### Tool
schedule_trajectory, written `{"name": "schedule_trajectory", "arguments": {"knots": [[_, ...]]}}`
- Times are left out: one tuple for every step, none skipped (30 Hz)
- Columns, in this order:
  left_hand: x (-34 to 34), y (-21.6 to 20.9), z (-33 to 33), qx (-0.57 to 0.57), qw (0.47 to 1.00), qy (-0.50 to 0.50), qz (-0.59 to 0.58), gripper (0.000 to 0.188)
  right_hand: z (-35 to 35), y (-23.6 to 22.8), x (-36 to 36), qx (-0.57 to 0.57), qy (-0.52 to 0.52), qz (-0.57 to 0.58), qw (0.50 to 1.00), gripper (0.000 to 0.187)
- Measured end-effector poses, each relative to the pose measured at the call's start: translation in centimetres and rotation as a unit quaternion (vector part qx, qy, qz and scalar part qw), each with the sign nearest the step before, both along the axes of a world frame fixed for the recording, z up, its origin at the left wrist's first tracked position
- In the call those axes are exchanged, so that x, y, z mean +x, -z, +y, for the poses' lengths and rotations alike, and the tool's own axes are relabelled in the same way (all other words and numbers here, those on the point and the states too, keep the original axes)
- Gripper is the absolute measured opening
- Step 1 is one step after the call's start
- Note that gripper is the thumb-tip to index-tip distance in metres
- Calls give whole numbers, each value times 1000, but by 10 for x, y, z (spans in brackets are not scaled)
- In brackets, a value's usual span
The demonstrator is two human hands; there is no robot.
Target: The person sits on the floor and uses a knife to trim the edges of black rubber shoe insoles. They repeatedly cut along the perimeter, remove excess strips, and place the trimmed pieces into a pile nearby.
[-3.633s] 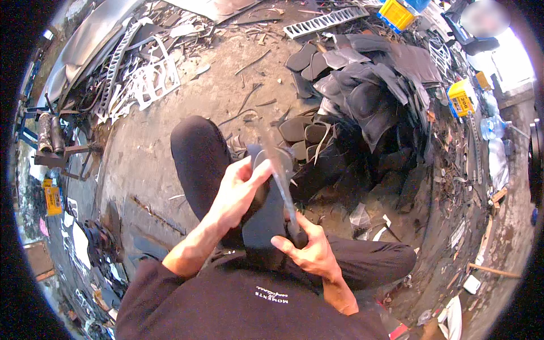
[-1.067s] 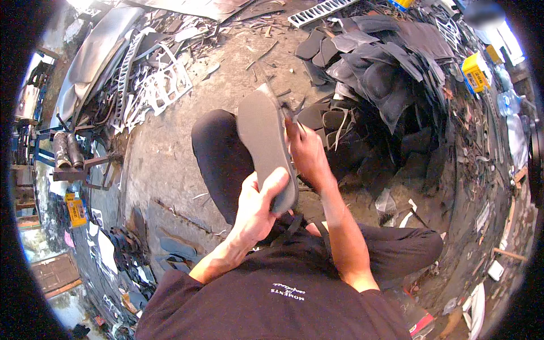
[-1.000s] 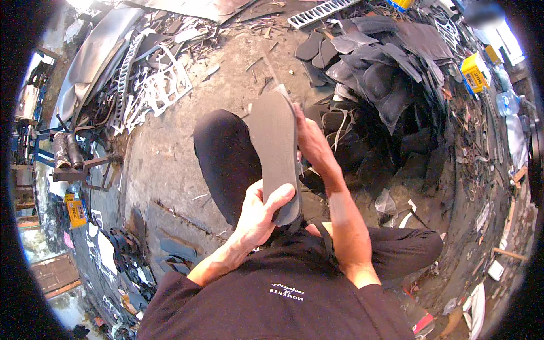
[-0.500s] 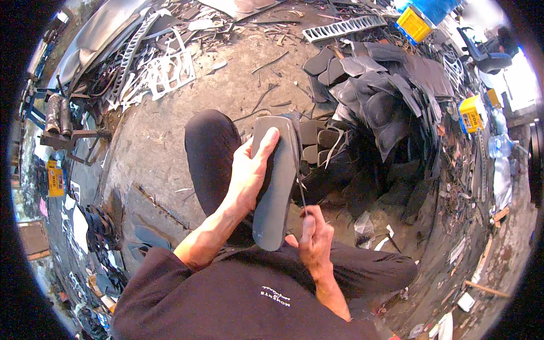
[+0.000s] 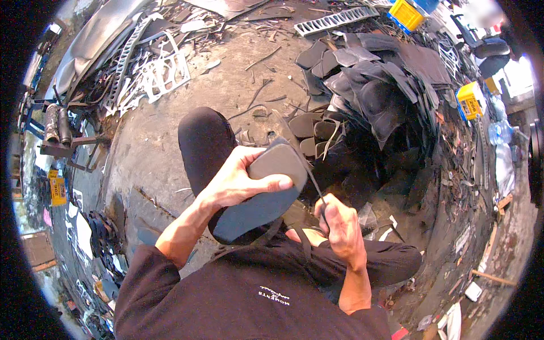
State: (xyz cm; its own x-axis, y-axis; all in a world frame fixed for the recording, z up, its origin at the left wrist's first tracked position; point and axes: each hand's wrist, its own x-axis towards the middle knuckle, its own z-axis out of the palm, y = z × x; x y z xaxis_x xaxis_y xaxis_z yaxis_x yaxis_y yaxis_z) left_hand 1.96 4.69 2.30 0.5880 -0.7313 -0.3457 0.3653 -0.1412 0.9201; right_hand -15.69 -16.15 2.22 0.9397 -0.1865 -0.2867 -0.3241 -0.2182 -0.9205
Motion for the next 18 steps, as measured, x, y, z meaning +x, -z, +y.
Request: {"name": "schedule_trajectory", "arguments": {"knots": [[1, 0, 1, 1, 1000, 16, -3, 47, 0, 1, -6, -8, 4, 15, 1000, 62], [1, -1, 1, 3, 999, 33, -7, 47, 1, 0, -6, -8, -2, 16, 1000, 62], [1, 0, 0, 2, 998, 56, -8, 46, 1, -3, -8, -11, -2, 19, 1000, 62], [-1, -2, -3, 12, 994, 102, -26, 46, 2, -3, -7, -35, -15, -11, 999, 62], [-3, -7, -5, 23, 988, 148, -44, 45, 4, -2, -1, -58, -28, -40, 997, 62], [-7, -12, -10, 17, 971, 235, -45, 46, 1, 9, 1, -44, -33, -25, 998, 62], [-21, 9, -15, 1, 952, 291, -100, 51, -2, 18, 6, -27, -41, -10, 999, 61], [-34, 20, -14, -27, 937, 329, -117, 52, -4, 23, 14, 7, -45, 30, 999, 55], [-39, 24, -17, -57, 918, 369, -133, 53, -5, 27, 19, 40, -46, 71, 996, 49], [-27, -3, -20, -62, 933, 316, -157, 50, -8, 21, 14, 83, -4, 85, 993, 54], [-11, -9, -15, 0, 957, 219, -191, 39, -11, 16, 9, 123, 44, 96, 987, 60], [8, 19, -4, 33, 941, 44, -335, 30, -17, 18, 1, 171, 73, 60, 981, 62], [12, -6, -13, -7, 970, -165, -176, 24, -24, 21, -4, 223, 100, 24, 969, 64], [14, -31, -21, -103, 913, -392, -48, 22, -25, 22, -10, 190, 135, 31, 972, 65], [30, -4, -9, -141, 871, -459, -105, 28, -25, 20, -11, 235, 115, 11, 965, 60], [23, 6, -10, -99, 892, -435, -74, 28, -18, 23, -9, 232, 115, 6, 966, 60], [8, 15, -14, -57, 910, -408, -41, 29, -9, 28, -7, 228, 116, 2, 967, 59], [-9, 35, -22, -69, 907, -416, -2, 35, 3, 28, -1, 191, 113, 18, 975, 55]]}}
